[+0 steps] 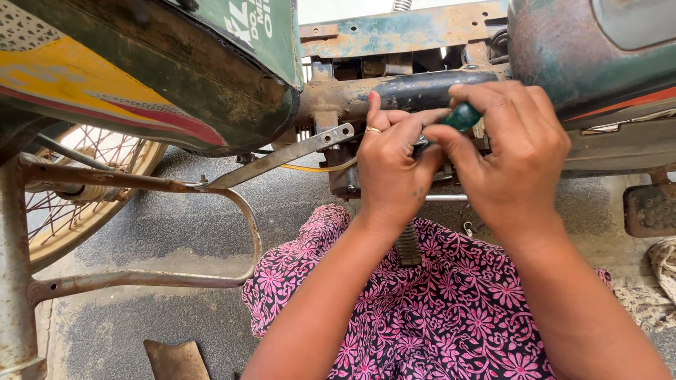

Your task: The person uses a screwdriver to loosen and tighten screws on a small black component attached to the motorcycle frame. They manipulate wires and adjust the component's position while seated on the ground.

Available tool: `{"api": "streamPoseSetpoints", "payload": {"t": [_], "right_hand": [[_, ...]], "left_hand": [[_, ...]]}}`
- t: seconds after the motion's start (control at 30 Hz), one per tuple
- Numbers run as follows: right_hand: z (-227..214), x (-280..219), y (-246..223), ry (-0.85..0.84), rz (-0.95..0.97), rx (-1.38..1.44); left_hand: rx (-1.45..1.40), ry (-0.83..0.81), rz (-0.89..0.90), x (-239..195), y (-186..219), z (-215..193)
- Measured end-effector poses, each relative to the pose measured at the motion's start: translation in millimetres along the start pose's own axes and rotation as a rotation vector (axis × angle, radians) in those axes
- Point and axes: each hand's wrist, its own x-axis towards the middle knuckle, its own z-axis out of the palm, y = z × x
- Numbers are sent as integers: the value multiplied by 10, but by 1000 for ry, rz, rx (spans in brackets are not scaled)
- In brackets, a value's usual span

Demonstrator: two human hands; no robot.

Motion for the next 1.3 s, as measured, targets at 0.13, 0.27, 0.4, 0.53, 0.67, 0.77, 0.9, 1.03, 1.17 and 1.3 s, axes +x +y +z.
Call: {"api": "streamPoseSetpoints", "payload": {"t": [0.13,0.27,0.4,0.53,0.67,0.77,0.9,1.03,1.17,1.3], "right_hand": [[58,-64,45,-28,17,20],[68,-36,24,-47,33,88],[59,-67,84,-76,22,138],[38,-43,120,-80,50,196],[39,-13,126,-80,38,142],[21,18,66,-77,39,136],[92,44,-10,-66,524,993],[439,-219,246,122,544,1175],[681,-209,320,278,543,1140],[802,-183,325,411,565,1102]], "left_hand": [[-9,53,-21,-46,12,34],[-6,54,-32,-37,-18,15],[1,-41,-11,-12,-18,-117],[7,-97,-25,-7,-49,-149],[-14,-123,1,-30,-83,-118],[-27,-124,16,-28,-103,-86],[1,-123,-31,7,-92,-73],[-60,-165,-3,-9,-77,-62],[10,-217,-56,-25,-89,-178],[99,-195,-87,-28,-48,-362]]}}
